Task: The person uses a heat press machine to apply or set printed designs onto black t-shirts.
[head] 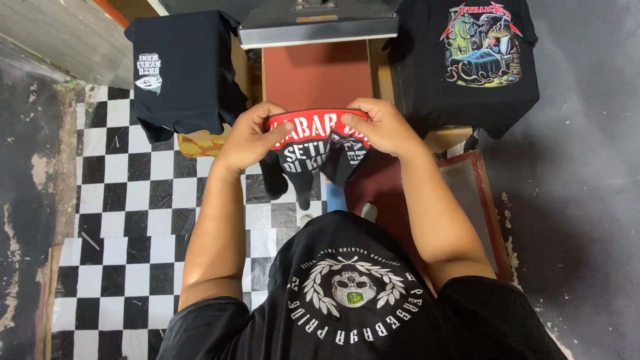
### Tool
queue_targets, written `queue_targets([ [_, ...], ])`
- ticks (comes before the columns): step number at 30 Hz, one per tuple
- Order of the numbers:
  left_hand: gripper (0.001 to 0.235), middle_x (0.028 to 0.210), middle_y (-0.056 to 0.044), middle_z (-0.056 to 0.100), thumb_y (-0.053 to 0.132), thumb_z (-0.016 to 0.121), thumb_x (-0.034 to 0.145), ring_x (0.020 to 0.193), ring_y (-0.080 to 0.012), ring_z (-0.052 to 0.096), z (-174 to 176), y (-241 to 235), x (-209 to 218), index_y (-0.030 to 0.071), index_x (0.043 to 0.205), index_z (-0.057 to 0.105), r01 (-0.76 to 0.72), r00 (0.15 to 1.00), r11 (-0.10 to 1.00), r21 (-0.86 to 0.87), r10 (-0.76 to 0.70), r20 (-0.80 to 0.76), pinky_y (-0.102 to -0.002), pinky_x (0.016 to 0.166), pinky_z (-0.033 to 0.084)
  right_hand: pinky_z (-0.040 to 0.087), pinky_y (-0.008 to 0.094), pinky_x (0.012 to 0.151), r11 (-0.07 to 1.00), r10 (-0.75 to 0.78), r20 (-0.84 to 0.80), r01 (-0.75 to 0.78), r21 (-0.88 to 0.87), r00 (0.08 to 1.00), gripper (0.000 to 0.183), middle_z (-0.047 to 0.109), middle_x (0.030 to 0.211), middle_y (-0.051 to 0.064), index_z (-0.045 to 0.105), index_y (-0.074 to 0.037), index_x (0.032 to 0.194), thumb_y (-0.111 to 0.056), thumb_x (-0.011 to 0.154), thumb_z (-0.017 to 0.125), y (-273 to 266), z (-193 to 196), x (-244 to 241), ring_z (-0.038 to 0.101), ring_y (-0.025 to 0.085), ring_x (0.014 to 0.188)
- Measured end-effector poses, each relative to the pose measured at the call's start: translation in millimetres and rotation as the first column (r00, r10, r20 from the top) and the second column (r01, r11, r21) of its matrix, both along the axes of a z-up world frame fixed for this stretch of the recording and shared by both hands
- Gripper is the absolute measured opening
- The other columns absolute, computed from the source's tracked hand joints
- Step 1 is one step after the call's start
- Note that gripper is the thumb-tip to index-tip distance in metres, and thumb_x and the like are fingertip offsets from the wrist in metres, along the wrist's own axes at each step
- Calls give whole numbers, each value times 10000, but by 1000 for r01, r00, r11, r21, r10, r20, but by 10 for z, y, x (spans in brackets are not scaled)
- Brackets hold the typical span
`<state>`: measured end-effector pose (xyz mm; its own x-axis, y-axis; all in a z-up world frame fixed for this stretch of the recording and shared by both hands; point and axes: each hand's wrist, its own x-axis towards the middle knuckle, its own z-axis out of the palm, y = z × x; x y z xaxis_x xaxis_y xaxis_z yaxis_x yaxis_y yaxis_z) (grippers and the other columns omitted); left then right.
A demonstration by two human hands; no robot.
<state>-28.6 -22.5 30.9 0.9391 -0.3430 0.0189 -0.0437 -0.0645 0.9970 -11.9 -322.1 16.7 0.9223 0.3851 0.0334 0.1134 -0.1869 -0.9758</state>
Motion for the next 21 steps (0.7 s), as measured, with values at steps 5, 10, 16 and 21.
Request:
queue_targets([
  [5,186,951,4,691,131,727,962,848,-45,627,49,205,-51,20,1094,656,29,998,996,79,-33,56,-229,740,539,516,248,740,998,41,17,-42,37,999,161,699,906,-12,713,-4,1044,-159,1005,692,127,-52,-29,607,51,834],
  [10,144,823,-69,613,116,819,999,753,-155,583,-186,282,-26,33,971,705,-32,885,883,468,-193,424,-299,693,476,525,250,740,998,55,64,-56,8,996,162,696,903,-9,711,-5,1024,-154,963,731,402,29,-91,614,52,838],
  [16,121,1069,-117,569,73,675,1012,978,-179,581,-119,445,-65,29,1101,606,-163,815,964,209,12,580,-326,858,505,567,285,710,984,5,38,1,-176,999,325,709,962,26,642,-19,1083,-55,805,806,511,-89,-191,712,130,865],
  [21,93,982,-1,637,126,584,1137,906,-100,579,-517,581,34,67,1106,519,21,994,973,231,-44,97,-272,844,507,573,337,842,980,-163,142,177,-87,976,220,736,989,122,609,-24,1046,-1,896,768,553,-410,-288,734,176,970],
])
